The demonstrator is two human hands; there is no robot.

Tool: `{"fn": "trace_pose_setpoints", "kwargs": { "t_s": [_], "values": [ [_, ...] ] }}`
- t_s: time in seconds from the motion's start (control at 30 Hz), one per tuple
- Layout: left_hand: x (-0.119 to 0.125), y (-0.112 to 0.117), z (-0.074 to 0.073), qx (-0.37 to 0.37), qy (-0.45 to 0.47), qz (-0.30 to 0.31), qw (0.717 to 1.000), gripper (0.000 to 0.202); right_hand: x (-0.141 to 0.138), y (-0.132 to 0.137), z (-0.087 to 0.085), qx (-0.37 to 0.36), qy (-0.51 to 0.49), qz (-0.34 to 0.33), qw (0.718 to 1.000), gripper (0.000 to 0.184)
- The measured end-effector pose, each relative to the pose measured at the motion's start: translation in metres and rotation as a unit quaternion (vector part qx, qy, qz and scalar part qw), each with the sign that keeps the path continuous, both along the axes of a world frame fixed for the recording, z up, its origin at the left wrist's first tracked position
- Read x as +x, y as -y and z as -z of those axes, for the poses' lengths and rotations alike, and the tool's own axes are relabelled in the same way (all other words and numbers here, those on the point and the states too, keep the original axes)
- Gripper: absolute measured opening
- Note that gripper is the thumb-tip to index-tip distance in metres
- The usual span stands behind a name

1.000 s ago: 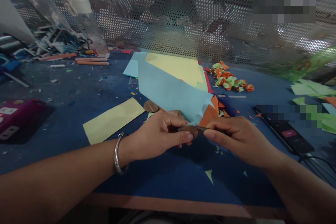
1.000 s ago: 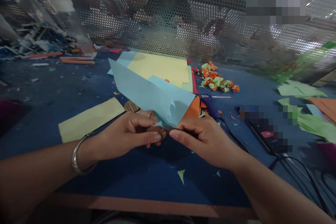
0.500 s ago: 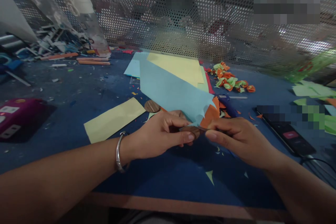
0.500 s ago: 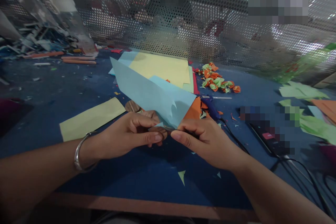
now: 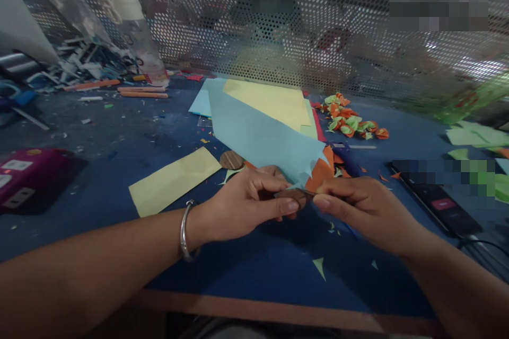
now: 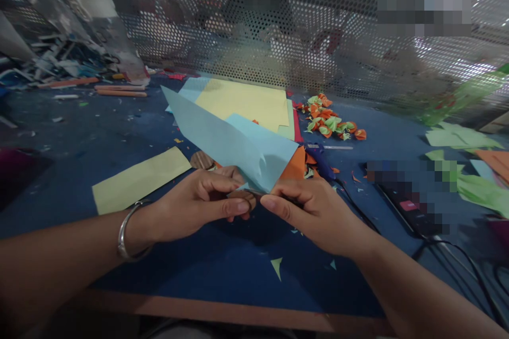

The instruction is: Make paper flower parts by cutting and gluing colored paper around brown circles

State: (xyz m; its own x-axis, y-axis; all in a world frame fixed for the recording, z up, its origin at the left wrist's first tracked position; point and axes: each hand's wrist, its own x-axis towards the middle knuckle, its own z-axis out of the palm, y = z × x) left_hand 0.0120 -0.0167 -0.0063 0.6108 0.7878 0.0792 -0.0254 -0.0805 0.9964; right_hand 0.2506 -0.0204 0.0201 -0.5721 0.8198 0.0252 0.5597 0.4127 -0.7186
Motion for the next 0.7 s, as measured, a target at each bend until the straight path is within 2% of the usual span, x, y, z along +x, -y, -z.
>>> {"fn": "trace_pose_setpoints", "kwargs": {
  "t_s": [0.7],
  "values": [
    [-0.0035,-0.0021,-0.0028,0.014,-0.022,0.02,0.999,0.021,-0.0005,0.0025,-0.0026,0.013,0.014,0.004,1.0,0.047]
  ]
}}
